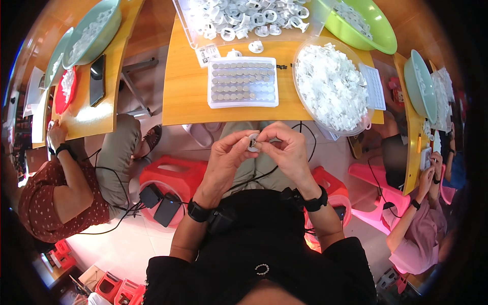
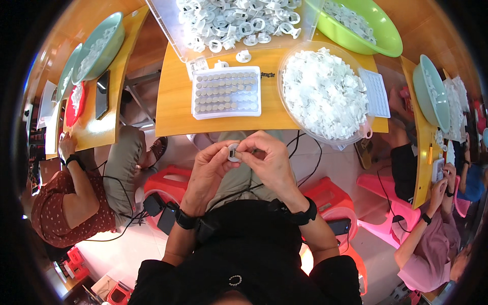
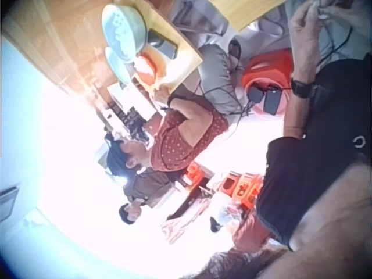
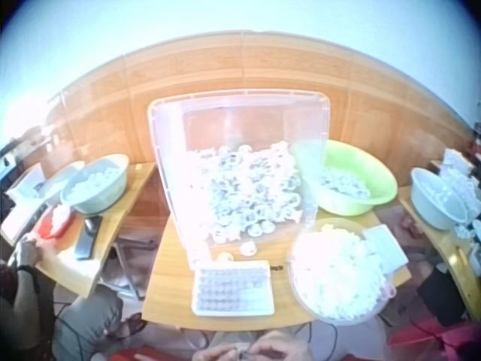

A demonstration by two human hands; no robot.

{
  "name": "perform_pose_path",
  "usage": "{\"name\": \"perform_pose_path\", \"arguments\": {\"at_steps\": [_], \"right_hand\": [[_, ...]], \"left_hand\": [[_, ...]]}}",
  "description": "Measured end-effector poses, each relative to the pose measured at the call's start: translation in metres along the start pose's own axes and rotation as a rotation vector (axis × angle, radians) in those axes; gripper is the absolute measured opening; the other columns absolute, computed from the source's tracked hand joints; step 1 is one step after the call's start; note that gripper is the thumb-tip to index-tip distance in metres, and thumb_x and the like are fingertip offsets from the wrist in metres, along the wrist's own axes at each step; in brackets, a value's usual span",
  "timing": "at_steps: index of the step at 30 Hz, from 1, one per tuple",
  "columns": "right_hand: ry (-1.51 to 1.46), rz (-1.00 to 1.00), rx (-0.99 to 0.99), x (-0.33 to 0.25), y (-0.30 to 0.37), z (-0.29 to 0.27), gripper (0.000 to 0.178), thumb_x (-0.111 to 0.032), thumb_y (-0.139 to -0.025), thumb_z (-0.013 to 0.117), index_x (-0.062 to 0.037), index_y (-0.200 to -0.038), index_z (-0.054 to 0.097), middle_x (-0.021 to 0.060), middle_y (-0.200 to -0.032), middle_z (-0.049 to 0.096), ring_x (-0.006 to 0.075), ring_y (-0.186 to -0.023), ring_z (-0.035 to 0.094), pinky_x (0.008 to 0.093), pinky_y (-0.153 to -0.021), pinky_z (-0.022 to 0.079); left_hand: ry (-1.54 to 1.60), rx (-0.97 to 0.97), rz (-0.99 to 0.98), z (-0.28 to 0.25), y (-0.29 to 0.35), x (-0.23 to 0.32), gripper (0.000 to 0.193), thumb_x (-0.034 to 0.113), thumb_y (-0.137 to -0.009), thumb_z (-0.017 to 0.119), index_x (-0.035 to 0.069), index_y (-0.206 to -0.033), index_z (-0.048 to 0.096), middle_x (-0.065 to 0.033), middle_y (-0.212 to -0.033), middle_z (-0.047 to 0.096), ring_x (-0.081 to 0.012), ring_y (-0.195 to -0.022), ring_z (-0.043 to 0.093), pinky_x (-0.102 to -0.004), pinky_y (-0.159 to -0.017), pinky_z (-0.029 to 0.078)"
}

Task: Manually assembling small white and clear plastic shoe components by hand at a workstation.

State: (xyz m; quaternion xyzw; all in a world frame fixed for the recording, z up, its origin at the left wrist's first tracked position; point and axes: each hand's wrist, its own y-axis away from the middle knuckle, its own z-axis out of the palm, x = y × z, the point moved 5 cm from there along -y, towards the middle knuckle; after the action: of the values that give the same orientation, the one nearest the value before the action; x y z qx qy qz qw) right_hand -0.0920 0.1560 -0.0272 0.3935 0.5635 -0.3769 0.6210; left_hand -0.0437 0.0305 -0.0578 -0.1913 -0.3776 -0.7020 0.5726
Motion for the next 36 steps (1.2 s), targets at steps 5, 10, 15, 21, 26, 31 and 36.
{"name": "perform_pose_path", "arguments": {"at_steps": [5, 10, 15, 21, 26, 31, 36], "right_hand": [[0.103, -0.037, -0.026, 0.001, 0.000, 0.006, 0.009, 0.006, -0.078, 0.060, 0.0023, -0.087, 0.060, 0.0035, -0.091, 0.052, 0.0094, -0.083, 0.054, 0.0203, -0.065, 0.049], [0.149, -0.099, -0.008, 0.005, -0.003, 0.006, 0.009, 0.005, -0.079, 0.060, 0.0016, -0.085, 0.056, 0.0033, -0.082, 0.053, 0.0076, -0.074, 0.054, 0.0192, -0.062, 0.046], [-0.071, 0.047, 0.014, 0.010, -0.004, 0.004, 0.012, 0.004, -0.081, 0.060, -0.0004, -0.087, 0.050, 0.0006, -0.078, 0.055, 0.0042, -0.069, 0.052, 0.0186, -0.062, 0.045], [-0.192, 0.084, -0.014, 0.021, -0.005, 0.005, 0.012, 0.003, -0.082, 0.059, -0.0003, -0.090, 0.051, 0.0005, -0.080, 0.056, 0.0041, -0.073, 0.054, 0.0187, -0.065, 0.046], [-0.250, 0.119, -0.011, 0.017, -0.003, 0.003, 0.015, 0.004, -0.082, 0.059, 0.0004, -0.095, 0.052, 0.0016, -0.081, 0.057, 0.0047, -0.077, 0.055, 0.0183, -0.067, 0.046], [-0.207, 0.123, 0.005, 0.019, -0.002, 0.004, 0.015, 0.005, -0.080, 0.059, 0.0001, -0.093, 0.052, 0.0021, -0.082, 0.058, 0.0046, -0.077, 0.056, 0.0186, -0.067, 0.047], [-0.136, 0.052, 0.072, 0.023, -0.003, 0.008, 0.013, 0.006, -0.080, 0.058, -0.0004, -0.090, 0.052, 0.0011, -0.080, 0.057, 0.0044, -0.073, 0.054, 0.0180, -0.063, 0.045]], "left_hand": [[0.085, 0.004, -0.007, -0.002, -0.001, -0.001, 0.024, 0.013, -0.091, 0.052, -0.002, -0.110, 0.058, -0.0079, -0.101, 0.061, -0.0127, -0.088, 0.059, -0.0243, -0.074, 0.051], [0.072, 0.024, 0.016, -0.001, 0.000, -0.003, 0.024, 0.013, -0.091, 0.052, -0.001, -0.109, 0.059, -0.0076, -0.101, 0.061, -0.0124, -0.090, 0.059, -0.0257, -0.076, 0.050], [-0.093, 0.042, 0.069, -0.002, 0.004, -0.002, 0.024, 0.011, -0.092, 0.049, -0.002, -0.110, 0.057, -0.0084, -0.103, 0.061, -0.0127, -0.089, 0.059, -0.0263, -0.076, 0.051], [0.041, 0.045, 0.054, -0.004, 0.002, -0.008, 0.025, 0.012, -0.092, 0.049, -0.002, -0.111, 0.056, -0.0085, -0.104, 0.061, -0.0132, -0.089, 0.059, -0.0264, -0.077, 0.051], [0.115, 0.042, 0.011, -0.003, 0.001, -0.008, 0.025, 0.013, -0.092, 0.050, -0.002, -0.110, 0.057, -0.0075, -0.102, 0.061, -0.0121, -0.090, 0.058, -0.0250, -0.077, 0.049], [0.076, 0.034, -0.015, -0.001, 0.001, -0.008, 0.024, 0.013, -0.092, 0.050, -0.001, -0.110, 0.058, -0.0074, -0.104, 0.061, -0.0119, -0.091, 0.058, -0.0248, -0.077, 0.049], [-0.079, 0.078, 0.050, -0.004, 0.000, -0.006, 0.024, 0.012, -0.092, 0.050, -0.001, -0.110, 0.057, -0.0074, -0.104, 0.061, -0.0121, -0.089, 0.059, -0.0259, -0.076, 0.051]]}}
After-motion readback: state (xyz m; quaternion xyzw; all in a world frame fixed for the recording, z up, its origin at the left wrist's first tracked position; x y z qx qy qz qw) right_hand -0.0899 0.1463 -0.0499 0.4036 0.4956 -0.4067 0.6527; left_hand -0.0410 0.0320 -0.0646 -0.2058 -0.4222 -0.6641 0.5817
